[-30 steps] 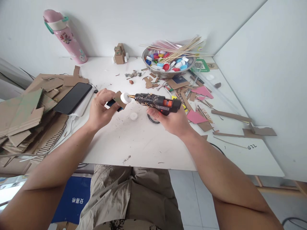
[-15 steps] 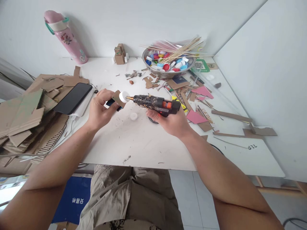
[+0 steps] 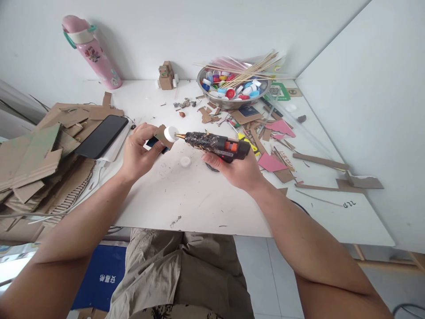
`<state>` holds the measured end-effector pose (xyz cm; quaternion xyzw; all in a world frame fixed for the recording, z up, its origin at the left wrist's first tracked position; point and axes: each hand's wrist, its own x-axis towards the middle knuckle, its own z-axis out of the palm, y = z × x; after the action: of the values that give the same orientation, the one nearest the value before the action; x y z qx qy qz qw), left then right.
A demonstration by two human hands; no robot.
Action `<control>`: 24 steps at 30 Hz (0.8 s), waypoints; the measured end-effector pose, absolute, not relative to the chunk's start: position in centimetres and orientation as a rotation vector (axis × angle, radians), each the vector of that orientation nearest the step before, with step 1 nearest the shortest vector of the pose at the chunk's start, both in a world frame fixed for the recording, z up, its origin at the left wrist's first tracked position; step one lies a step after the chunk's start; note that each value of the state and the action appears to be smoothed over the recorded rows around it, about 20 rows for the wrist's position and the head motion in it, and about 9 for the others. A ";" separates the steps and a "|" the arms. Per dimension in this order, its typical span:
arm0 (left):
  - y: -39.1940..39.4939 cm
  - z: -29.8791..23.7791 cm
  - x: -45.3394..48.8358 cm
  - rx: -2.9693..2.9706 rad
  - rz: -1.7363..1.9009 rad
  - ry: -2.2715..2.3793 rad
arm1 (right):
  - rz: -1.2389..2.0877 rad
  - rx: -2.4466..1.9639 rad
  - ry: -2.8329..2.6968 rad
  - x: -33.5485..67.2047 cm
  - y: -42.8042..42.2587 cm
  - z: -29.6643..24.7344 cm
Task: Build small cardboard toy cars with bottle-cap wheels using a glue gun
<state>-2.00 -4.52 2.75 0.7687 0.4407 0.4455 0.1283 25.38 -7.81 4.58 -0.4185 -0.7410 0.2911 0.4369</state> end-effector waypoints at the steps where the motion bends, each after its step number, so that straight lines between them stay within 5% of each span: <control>1: -4.5 2.8 -2.0 2.238 1.291 1.282 | 0.720 -1.041 -1.843 25.3 -7.9 4.7; 24: -4.5 2.7 -2.1 2.240 1.269 1.286 | 0.691 -1.069 -1.836 26.0 -7.7 3.9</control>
<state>-2.10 -4.45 2.70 0.7716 0.4431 0.4370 0.1314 25.98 -7.73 3.86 -0.4301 -0.7386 0.2781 0.4383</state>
